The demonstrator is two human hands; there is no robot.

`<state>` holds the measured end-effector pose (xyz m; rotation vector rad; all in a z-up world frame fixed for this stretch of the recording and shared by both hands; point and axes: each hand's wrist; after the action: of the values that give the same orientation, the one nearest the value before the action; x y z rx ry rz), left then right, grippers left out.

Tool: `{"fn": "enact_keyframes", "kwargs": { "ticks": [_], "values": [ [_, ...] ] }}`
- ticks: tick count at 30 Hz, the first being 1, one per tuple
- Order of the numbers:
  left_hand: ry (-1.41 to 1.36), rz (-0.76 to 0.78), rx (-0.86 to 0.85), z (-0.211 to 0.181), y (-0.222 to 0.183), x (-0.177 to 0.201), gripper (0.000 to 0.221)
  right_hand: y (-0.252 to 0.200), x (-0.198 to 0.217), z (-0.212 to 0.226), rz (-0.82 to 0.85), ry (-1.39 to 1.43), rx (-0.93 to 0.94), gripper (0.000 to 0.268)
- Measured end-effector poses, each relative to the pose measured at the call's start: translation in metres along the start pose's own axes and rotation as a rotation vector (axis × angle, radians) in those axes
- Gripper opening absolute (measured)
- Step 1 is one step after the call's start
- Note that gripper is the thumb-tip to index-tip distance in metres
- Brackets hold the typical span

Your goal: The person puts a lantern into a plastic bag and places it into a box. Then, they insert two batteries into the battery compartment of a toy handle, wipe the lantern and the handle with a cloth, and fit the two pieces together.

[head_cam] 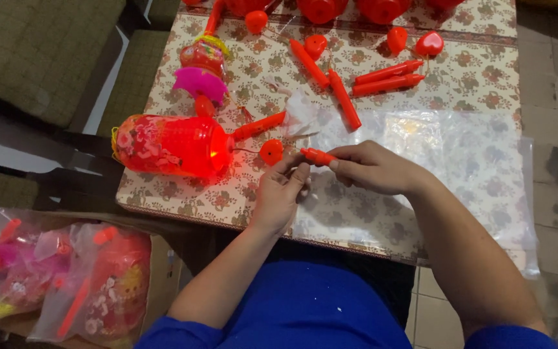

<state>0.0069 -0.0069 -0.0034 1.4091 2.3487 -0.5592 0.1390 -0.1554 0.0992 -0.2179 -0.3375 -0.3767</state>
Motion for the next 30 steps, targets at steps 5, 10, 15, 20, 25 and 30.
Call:
{"fn": "enact_keyframes", "kwargs": {
  "ticks": [5,10,15,20,25,30],
  "values": [
    [0.425,-0.051,-0.324,-0.045,0.002,-0.009,0.012,-0.006,0.007,0.009,-0.09,0.0,0.032,0.036],
    [0.909,0.143,-0.883,-0.082,0.031,-0.013,0.024,-0.001,0.012,-0.007,-0.13,-0.049,0.121,0.035],
    [1.285,0.428,-1.35,-0.08,0.068,-0.014,0.025,-0.004,0.014,0.0,-0.092,-0.093,0.174,0.03],
    [1.2,0.368,-1.434,-0.078,0.069,-0.017,0.022,-0.003,0.016,-0.008,-0.106,-0.11,0.209,0.033],
    [1.197,0.363,-1.431,-0.073,0.07,-0.004,0.022,0.002,0.011,-0.013,-0.123,-0.166,0.263,0.029],
    [1.151,0.364,-1.449,-0.076,0.067,-0.007,0.024,0.004,0.013,-0.014,-0.14,-0.187,0.309,0.025]
  ]
}}
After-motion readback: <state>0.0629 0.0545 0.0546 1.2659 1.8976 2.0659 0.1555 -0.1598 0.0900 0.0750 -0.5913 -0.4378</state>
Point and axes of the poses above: each hand's wrist, its own y-axis towards the middle knuckle, its own x-axis out of the back of the hand, z = x × y, and after that the axes turned 5 degrees about x, right-handed
